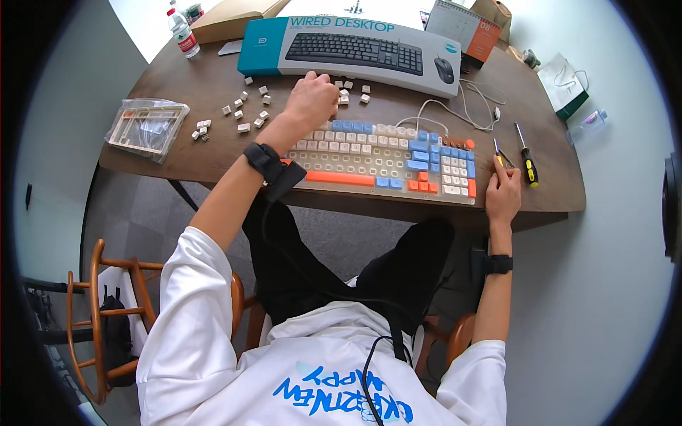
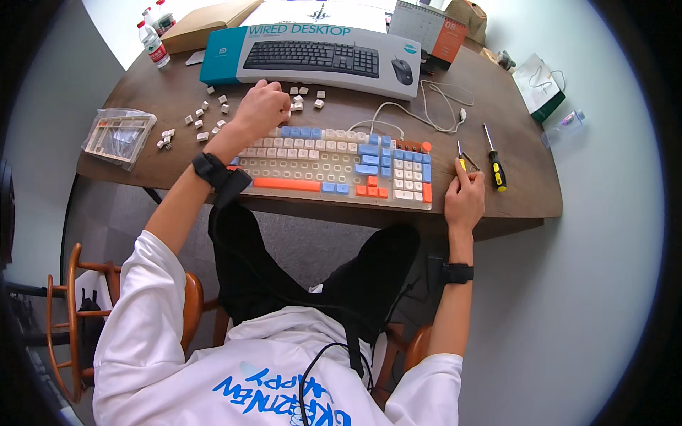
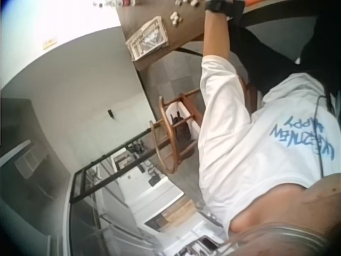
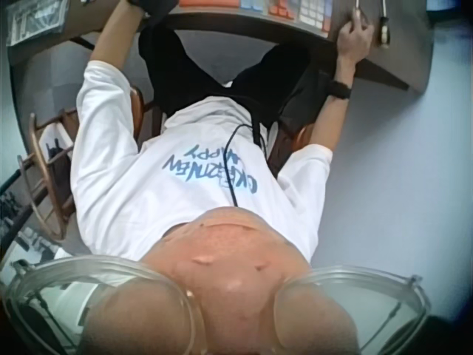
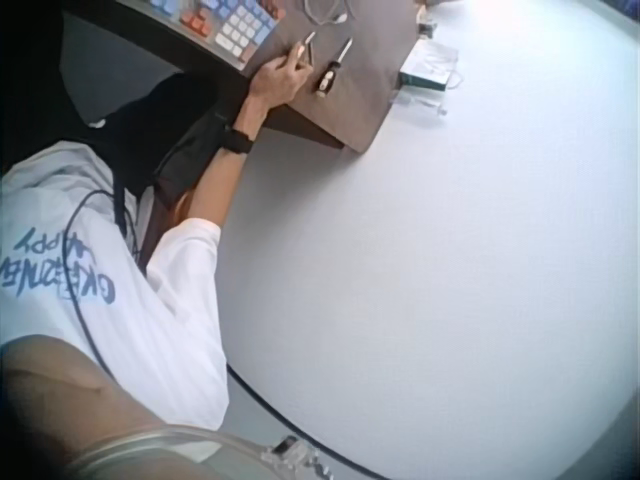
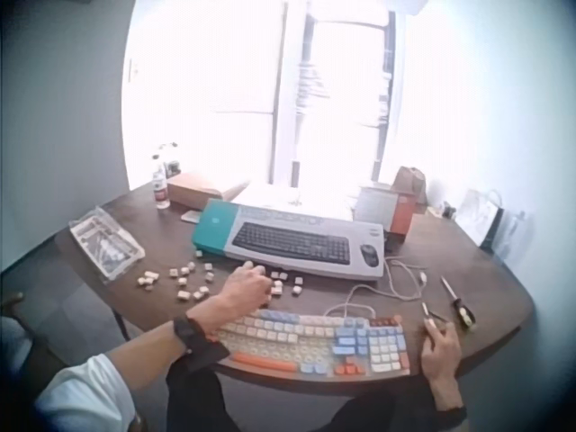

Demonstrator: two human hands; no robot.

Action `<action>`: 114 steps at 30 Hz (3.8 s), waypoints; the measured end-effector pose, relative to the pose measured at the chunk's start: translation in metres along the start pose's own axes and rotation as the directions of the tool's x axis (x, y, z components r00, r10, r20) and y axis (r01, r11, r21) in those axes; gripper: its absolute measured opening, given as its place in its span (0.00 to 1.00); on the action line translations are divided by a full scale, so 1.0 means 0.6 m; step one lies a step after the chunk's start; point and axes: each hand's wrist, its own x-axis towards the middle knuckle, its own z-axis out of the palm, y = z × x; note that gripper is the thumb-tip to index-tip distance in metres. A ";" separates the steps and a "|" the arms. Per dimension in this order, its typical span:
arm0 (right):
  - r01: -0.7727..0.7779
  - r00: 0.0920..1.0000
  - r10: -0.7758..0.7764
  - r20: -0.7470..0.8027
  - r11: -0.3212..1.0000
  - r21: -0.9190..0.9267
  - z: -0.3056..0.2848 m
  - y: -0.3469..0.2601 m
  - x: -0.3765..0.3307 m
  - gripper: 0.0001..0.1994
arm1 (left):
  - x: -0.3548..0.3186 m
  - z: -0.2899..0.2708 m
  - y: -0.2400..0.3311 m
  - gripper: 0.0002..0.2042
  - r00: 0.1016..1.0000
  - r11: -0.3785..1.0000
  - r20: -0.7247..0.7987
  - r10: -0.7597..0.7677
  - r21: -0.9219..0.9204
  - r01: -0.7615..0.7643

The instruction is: The person assembles a mechanical keyboard by placing keycaps onto switches and using a screwdriver to secure components. They handle multiple keycaps and tools on a desk with a keyboard box and other items nearby.

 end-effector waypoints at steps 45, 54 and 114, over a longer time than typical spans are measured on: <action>0.059 0.997 -0.060 0.043 0.998 0.028 0.003 0.019 0.036 0.17 | -0.107 0.021 0.180 0.08 0.917 0.871 -0.373 0.144 -0.392 -0.296; 0.056 0.997 -0.058 0.055 0.998 0.039 0.006 0.024 0.039 0.17 | -0.115 0.008 0.168 0.10 0.934 0.792 -0.349 -0.078 -0.590 -0.154; 0.015 0.996 -0.022 0.082 0.996 0.085 -0.009 0.006 0.033 0.16 | -0.143 -0.004 0.186 0.11 0.921 0.974 -0.334 0.203 -0.030 -0.225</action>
